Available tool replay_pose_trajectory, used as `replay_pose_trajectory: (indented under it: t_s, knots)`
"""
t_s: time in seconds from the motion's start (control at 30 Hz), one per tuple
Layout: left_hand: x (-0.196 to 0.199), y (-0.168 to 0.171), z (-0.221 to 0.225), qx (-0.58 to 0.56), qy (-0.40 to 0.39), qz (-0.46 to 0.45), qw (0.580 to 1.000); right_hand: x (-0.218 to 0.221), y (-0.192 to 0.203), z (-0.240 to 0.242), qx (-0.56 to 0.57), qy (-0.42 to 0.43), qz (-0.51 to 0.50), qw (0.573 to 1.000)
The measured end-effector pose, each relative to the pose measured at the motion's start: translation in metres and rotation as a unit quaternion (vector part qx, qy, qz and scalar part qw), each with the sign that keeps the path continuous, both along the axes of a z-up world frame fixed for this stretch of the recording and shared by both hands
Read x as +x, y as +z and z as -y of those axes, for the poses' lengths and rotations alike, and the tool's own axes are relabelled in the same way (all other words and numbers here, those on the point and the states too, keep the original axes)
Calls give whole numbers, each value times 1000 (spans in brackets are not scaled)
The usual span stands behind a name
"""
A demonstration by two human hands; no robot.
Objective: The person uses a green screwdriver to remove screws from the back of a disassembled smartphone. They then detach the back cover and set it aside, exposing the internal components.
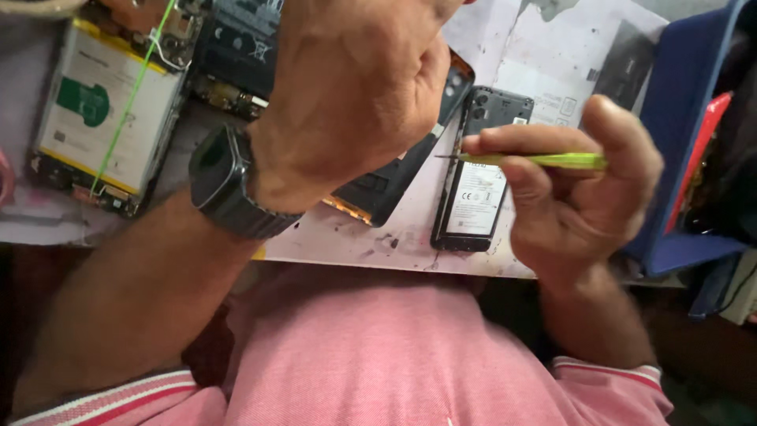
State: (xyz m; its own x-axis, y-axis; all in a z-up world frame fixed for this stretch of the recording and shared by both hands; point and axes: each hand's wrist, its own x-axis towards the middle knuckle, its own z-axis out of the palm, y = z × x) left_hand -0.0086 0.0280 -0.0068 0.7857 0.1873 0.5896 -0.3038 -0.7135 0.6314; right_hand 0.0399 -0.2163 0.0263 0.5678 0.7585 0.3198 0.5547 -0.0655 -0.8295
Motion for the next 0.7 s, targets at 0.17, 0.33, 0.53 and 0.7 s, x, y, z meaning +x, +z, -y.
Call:
replay_pose_trajectory:
  t_s: [0.17,0.33,0.53,0.7]
  knots:
    - [-1,6,-3,8,-6,40,999,3,-2,-22,-20,24,50,998]
    - [-1,5,-1,26,22,45,998,0,0,-24,-31,34,3,999]
    - [-1,0,2,21,26,27,999,-7,-1,-26,-25,58,-32,997]
    - [-1,1,2,43,37,18,998,-11,-4,-28,-33,51,-34,998]
